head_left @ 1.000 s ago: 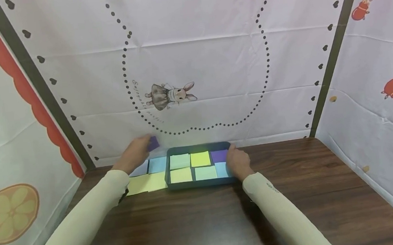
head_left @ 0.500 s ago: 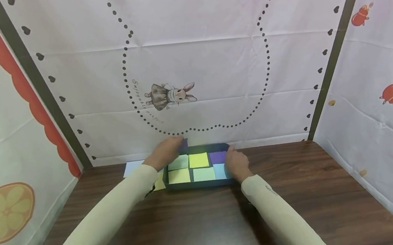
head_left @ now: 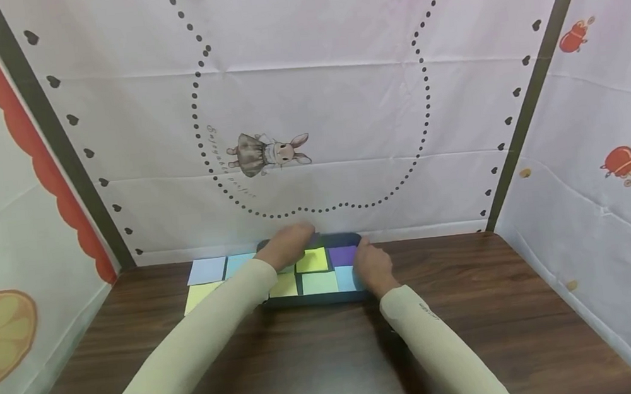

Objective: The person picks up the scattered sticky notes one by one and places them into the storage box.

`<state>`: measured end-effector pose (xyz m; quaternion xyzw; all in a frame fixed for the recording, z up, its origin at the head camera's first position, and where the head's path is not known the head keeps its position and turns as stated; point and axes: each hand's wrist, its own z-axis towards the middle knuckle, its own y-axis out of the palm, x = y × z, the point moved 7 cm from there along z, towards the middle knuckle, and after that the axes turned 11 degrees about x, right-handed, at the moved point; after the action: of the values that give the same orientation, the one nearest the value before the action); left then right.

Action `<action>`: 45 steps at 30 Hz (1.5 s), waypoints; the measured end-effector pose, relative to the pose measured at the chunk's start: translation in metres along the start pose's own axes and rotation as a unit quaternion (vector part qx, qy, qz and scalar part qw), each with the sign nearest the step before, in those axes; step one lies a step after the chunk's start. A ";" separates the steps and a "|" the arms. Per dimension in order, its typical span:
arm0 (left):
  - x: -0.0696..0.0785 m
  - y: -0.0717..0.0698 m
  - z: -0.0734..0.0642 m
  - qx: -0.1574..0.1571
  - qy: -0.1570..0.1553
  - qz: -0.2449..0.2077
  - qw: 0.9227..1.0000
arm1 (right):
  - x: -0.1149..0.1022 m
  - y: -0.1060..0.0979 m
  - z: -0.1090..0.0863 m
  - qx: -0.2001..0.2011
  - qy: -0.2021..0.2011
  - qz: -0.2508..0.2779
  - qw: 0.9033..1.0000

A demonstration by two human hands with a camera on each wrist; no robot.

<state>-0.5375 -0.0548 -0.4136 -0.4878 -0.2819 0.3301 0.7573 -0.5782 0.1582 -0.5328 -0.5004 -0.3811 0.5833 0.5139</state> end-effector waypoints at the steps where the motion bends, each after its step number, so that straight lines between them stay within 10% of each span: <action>1: -0.001 0.004 0.000 -0.006 0.000 0.003 1.000 | -0.001 0.002 0.000 -0.001 -0.001 -0.003 1.000; 10: -0.039 0.064 0.012 0.058 0.085 0.016 0.995 | -0.034 -0.057 -0.042 -0.001 0.022 0.003 1.000; 17: -0.011 0.038 0.004 0.063 0.103 0.048 0.992 | -0.025 -0.030 -0.024 0.007 0.019 -0.010 1.000; 20: 0.006 0.025 -0.002 0.012 0.072 0.036 0.997 | -0.025 -0.029 -0.026 0.009 0.020 -0.004 1.000; 30: -0.022 0.093 0.009 -0.122 0.068 0.072 0.988 | -0.020 -0.017 -0.013 0.021 0.011 -0.004 1.000; 39: 0.000 0.063 0.000 -0.187 0.021 -0.008 0.982 | -0.016 -0.023 -0.008 0.011 0.009 -0.006 1.000; 45: -0.015 0.088 0.003 -0.219 -0.005 -0.029 0.975 | -0.017 -0.035 -0.020 -0.003 0.019 -0.010 1.000</action>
<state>-0.5694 -0.0379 -0.4953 -0.6316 -0.3652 0.2408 0.6400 -0.5511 0.1469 -0.5000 -0.5092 -0.3783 0.5672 0.5253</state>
